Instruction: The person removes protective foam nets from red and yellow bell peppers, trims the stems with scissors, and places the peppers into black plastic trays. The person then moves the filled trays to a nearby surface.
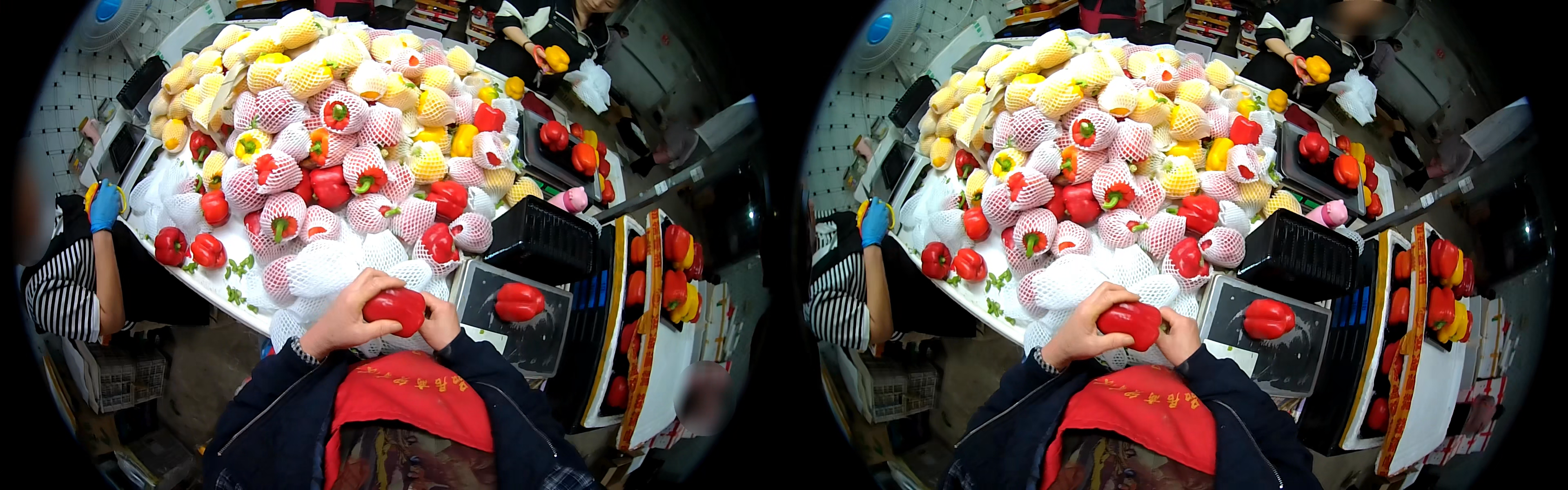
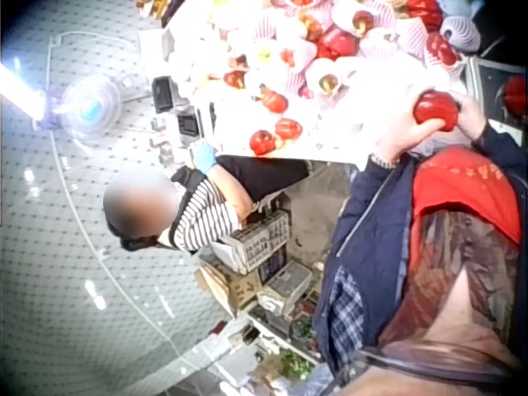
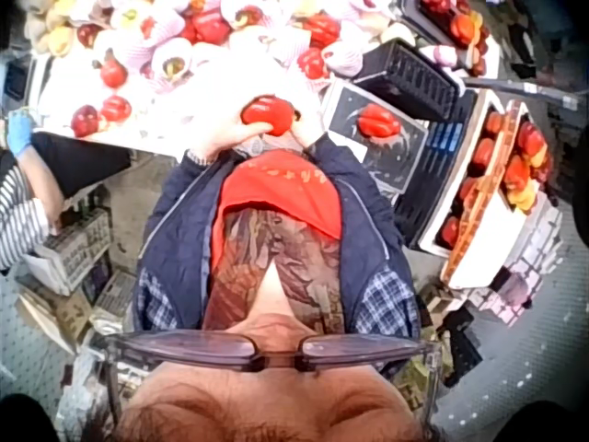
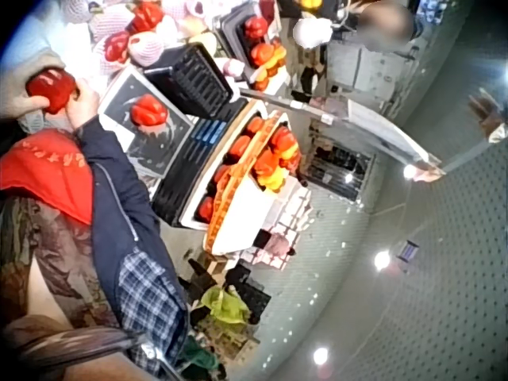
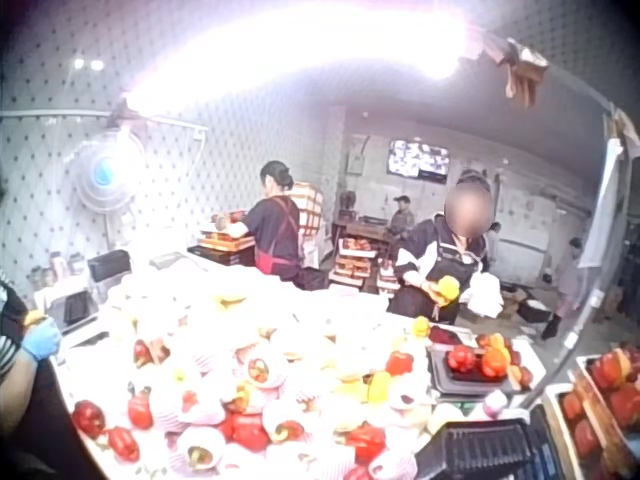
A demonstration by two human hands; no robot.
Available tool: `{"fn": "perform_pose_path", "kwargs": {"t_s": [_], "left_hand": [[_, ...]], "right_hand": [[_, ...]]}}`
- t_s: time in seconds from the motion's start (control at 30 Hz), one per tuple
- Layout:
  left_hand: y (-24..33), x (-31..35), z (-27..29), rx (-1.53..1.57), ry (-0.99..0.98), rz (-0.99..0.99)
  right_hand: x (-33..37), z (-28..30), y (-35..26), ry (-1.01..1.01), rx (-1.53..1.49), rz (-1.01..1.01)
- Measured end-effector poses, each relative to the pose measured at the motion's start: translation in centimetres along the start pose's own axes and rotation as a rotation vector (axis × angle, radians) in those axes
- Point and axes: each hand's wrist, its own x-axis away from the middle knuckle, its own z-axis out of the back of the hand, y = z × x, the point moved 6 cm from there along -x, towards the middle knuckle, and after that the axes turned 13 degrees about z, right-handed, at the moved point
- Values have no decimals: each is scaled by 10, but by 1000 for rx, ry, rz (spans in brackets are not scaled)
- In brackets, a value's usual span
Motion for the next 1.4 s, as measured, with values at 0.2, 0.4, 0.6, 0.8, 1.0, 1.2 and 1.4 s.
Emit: {"fn": "perform_pose_path", "kwargs": {"t_s": [0.2, 0.4, 0.6, 0.8, 1.0, 1.2, 1.4], "left_hand": [[-55, 4, -9, 1160, 55, 508], [-26, -5, -25, 187, 131, 313], [32, -10, -53, -79, -13, 37], [11, -10, -37, -597, 236, -84], [-63, 5, -37, -772, 191, 225], [-109, 35, -73, -657, -68, 239], [-82, 41, -68, -691, -91, 204]], "right_hand": [[0, 19, -36, -132, 281, 176], [-5, 36, -106, -178, 388, 414], [29, 52, -89, -175, 273, 206], [87, 131, -89, 263, 103, 53], [151, 201, -34, 922, 225, -14], [160, 201, 28, 829, 487, -217], [162, 193, -8, 875, 552, -30]]}}
